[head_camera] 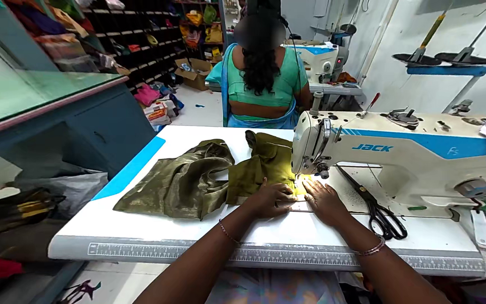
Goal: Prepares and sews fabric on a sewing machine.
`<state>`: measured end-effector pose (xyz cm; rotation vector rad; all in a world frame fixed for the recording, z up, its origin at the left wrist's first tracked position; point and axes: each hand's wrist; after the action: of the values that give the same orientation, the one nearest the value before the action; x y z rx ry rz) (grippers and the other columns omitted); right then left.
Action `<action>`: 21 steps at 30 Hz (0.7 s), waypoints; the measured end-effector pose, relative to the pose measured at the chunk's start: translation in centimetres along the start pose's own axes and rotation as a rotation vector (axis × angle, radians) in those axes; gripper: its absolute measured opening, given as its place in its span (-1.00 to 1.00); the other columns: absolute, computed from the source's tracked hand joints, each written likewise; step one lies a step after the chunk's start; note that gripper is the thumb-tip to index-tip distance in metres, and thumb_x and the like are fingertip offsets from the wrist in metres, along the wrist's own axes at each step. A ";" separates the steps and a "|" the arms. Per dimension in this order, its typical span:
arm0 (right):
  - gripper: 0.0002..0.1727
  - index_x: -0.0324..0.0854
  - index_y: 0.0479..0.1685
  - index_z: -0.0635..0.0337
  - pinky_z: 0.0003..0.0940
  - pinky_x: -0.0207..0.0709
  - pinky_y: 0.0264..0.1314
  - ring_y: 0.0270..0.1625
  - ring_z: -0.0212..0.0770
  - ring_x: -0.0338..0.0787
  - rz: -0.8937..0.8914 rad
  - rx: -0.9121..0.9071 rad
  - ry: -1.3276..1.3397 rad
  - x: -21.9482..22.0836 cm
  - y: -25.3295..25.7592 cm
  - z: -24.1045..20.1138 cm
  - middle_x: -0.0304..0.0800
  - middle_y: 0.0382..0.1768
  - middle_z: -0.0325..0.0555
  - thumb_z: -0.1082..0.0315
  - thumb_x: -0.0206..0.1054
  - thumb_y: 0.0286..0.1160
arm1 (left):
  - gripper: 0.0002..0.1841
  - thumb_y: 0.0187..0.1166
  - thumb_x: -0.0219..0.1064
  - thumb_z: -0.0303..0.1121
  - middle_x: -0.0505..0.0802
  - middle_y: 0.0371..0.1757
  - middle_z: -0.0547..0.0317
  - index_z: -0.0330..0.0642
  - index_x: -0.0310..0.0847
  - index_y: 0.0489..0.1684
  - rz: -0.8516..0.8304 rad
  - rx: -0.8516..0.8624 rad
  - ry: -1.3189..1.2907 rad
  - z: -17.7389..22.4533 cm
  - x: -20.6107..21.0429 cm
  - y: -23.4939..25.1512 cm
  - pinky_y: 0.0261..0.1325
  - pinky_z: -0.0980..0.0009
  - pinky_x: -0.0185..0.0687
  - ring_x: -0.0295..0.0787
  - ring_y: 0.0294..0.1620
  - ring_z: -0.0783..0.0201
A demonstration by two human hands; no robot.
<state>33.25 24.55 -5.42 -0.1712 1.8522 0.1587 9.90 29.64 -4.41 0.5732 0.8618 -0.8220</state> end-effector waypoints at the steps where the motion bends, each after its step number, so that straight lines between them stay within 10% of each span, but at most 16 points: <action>1: -0.45 0.30 0.80 0.05 0.15 -0.18 0.88 0.87 -0.02 0.15 0.021 0.013 0.016 0.0 0.0 -0.1 0.27 0.81 -0.12 0.15 -0.14 0.92 | -0.66 0.64 0.34 -0.21 0.72 0.51 0.10 -0.05 0.83 0.29 0.010 0.015 -0.012 -0.2 0.0 0.1 0.74 -0.53 -0.34 0.41 0.72 0.07; 7: -0.69 0.75 0.28 0.29 0.18 0.47 0.50 0.41 0.14 0.74 0.389 0.062 0.167 0.6 0.2 0.4 0.78 0.34 0.14 0.39 0.26 0.70 | -0.68 0.61 0.33 -0.29 0.76 0.47 0.06 -0.11 0.86 0.22 0.046 0.041 -0.032 -1.3 -0.2 0.9 0.72 -0.54 -0.35 0.46 0.69 0.02; 14: -0.50 0.88 0.15 0.02 0.23 0.47 0.40 0.45 0.10 0.70 0.339 -0.137 0.073 0.9 0.9 0.9 0.84 0.31 -0.10 0.71 0.14 0.53 | -0.70 0.55 0.30 -0.49 0.82 0.39 0.02 -0.20 0.88 0.13 0.084 0.045 -0.057 -2.3 -0.6 1.8 0.74 -0.49 -0.26 0.54 0.64 0.00; 21: -0.47 0.63 0.54 0.00 0.28 0.30 0.53 0.66 0.12 0.48 0.141 0.025 -0.005 -0.6 -0.2 -0.4 0.53 0.65 -0.10 0.58 0.07 0.67 | -0.66 0.48 0.17 -0.64 0.86 0.33 0.03 -0.31 0.88 0.03 0.125 -0.036 -0.144 -2.4 -1.2 2.2 0.85 -0.25 -0.27 0.54 0.65 0.09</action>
<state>33.10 24.25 -4.79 -0.0223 1.8603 0.2334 10.14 33.11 -4.42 0.5239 0.7011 -0.7234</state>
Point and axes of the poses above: each hand's wrist, its own y-axis towards the middle knuckle, its own x-axis out of the palm, z = x × y
